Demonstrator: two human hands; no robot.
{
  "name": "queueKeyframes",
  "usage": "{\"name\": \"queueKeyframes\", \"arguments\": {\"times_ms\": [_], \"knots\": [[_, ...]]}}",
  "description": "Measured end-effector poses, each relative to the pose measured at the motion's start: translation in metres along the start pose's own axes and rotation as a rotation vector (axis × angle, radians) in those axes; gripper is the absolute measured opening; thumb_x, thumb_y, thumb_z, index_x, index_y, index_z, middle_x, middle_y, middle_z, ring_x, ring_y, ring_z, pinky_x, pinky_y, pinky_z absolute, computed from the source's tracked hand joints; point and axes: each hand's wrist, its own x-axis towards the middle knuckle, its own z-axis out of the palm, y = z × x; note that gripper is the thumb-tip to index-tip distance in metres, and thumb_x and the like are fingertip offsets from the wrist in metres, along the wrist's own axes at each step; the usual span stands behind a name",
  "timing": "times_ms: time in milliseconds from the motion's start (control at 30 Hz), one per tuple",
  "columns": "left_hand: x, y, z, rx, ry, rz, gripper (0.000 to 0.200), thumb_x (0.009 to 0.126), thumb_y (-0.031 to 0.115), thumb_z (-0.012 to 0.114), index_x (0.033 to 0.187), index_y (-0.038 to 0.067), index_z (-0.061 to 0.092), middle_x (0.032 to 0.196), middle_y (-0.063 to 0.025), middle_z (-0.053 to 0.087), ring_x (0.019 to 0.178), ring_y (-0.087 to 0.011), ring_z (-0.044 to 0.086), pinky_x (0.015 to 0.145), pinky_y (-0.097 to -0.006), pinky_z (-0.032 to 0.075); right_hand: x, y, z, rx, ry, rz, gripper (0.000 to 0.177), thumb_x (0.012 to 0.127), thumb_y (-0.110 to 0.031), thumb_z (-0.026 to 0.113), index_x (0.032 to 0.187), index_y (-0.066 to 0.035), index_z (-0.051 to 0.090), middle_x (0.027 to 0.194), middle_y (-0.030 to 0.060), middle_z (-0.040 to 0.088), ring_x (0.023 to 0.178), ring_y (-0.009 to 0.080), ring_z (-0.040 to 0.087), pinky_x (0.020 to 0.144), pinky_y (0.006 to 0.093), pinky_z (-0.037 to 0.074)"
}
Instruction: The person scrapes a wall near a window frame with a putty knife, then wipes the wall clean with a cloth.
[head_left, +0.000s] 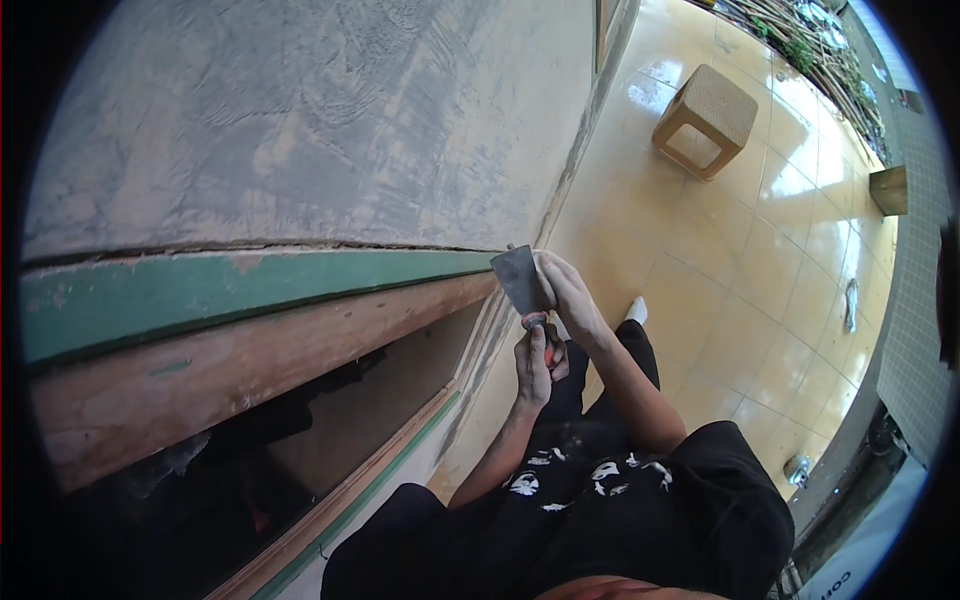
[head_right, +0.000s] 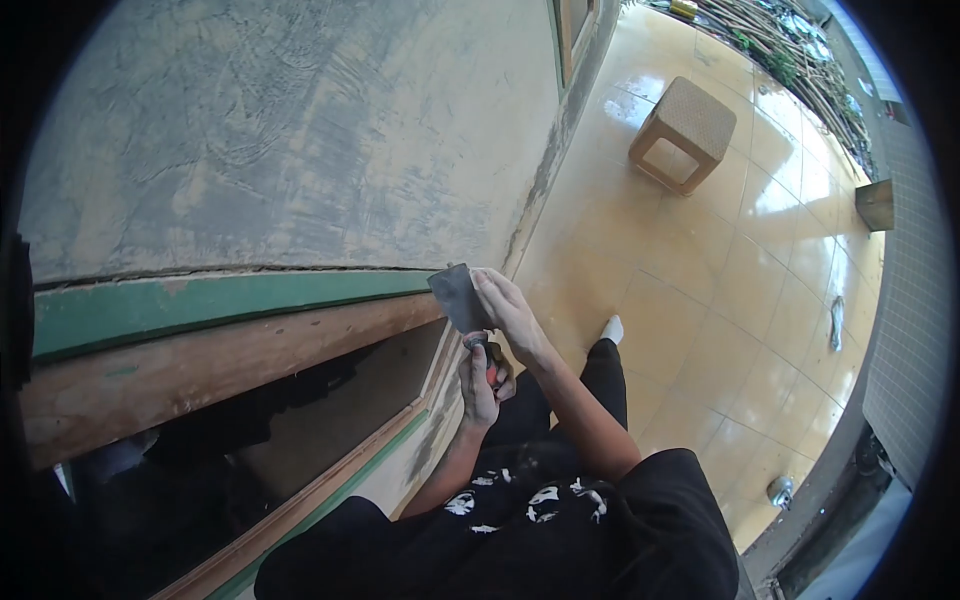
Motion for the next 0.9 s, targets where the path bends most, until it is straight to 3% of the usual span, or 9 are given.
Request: {"name": "queueKeyframes", "arguments": {"times_ms": [67,100,267,333,433,600,733,867,900], "knots": [[-0.001,-0.010,0.006,0.014,-0.009,0.050,0.046,0.099,0.049,0.037,0.078,0.009,0.046,0.057,-0.0013,0.042,0.038,-0.0112,0.037,0.036,-0.0248,0.028,-0.012,-0.023,0.030,-0.399,-0.002,-0.196,0.039,0.096,-0.036,0.053,0.111,0.000,0.055,0.084,0.0018,0.054,0.066,0.0066,0.048,0.056,0.0236,0.043],[-0.001,-0.010,0.012,0.003,-0.020,0.060,0.046,0.099,0.049,0.037,0.078,0.009,0.046,0.057,-0.0013,0.042,0.038,-0.0112,0.037,0.036,-0.0248,0.028,-0.019,-0.037,0.037,-0.415,0.012,-0.031,0.039,0.094,-0.035,0.056,0.111,0.001,0.055,0.084,0.0004,0.055,0.069,0.0063,0.051,0.059,0.0231,0.044],[0.005,-0.005,0.027,-0.100,0.102,-0.003,0.050,0.098,0.054,0.036,0.076,0.010,0.046,0.056,-0.0016,0.042,0.039,-0.0144,0.042,0.036,-0.0268,0.030,-0.012,-0.053,0.051,-0.406,-0.172,0.042,0.035,0.095,-0.033,0.056,0.107,-0.001,0.055,0.082,0.0022,0.059,0.059,0.0089,0.057,0.053,0.0219,0.046],[0.006,0.014,0.032,-0.128,0.095,-0.006,0.045,0.098,0.048,0.039,0.074,0.011,0.046,0.056,-0.0009,0.042,0.041,-0.0147,0.043,0.038,-0.0273,0.031,-0.007,-0.057,0.058,-0.316,-0.164,0.018,0.033,0.095,-0.033,0.056,0.106,-0.001,0.054,0.077,0.0026,0.058,0.055,0.0093,0.057,0.048,0.0219,0.046],[0.021,0.018,0.034,-0.191,0.099,-0.098,0.029,0.089,0.033,0.047,0.069,0.013,0.044,0.054,0.0009,0.038,0.043,-0.0125,0.039,0.042,-0.0273,0.030,0.008,-0.062,0.056,-0.333,-0.202,0.035,0.032,0.096,-0.031,0.055,0.106,-0.001,0.053,0.076,0.0038,0.058,0.055,0.0087,0.056,0.048,0.0221,0.047],[0.049,0.007,0.045,-0.263,0.030,-0.055,0.037,0.090,0.027,0.057,0.063,0.016,0.035,0.051,0.0046,0.030,0.038,-0.0081,0.029,0.038,-0.0257,0.023,0.040,-0.065,0.034,-0.469,-0.339,0.064,0.032,0.096,-0.031,0.055,0.107,0.000,0.056,0.083,0.0068,0.062,0.059,0.0120,0.060,0.050,0.0249,0.049],[0.061,0.014,0.081,-0.235,0.279,0.006,0.034,0.091,0.021,0.057,0.065,0.016,0.035,0.050,0.0060,0.029,0.036,-0.0060,0.028,0.036,-0.0248,0.021,0.049,-0.097,0.042,-0.537,-0.443,0.197,0.035,0.095,-0.030,0.056,0.109,0.002,0.055,0.086,0.0093,0.064,0.062,0.0144,0.063,0.051,0.0269,0.051],[0.077,0.020,0.096,-0.267,0.360,0.112,0.030,0.089,0.017,0.056,0.067,0.016,0.037,0.049,0.0062,0.030,0.035,-0.0055,0.027,0.034,-0.0245,0.020,0.071,-0.109,0.041,-0.581,-0.598,0.236,0.036,0.095,-0.030,0.056,0.110,0.002,0.054,0.087,0.0102,0.065,0.057,0.0146,0.061,0.049,0.0266,0.050],[0.077,0.024,0.102,-0.276,0.378,0.129,0.030,0.089,0.017,0.056,0.067,0.016,0.037,0.049,0.0062,0.030,0.035,-0.0055,0.027,0.034,-0.0245,0.020,0.068,-0.112,0.045,-0.557,-0.592,0.217,0.034,0.095,-0.032,0.057,0.103,0.001,0.058,0.080,0.0081,0.065,0.055,0.0119,0.059,0.047,0.0254,0.047]]}}
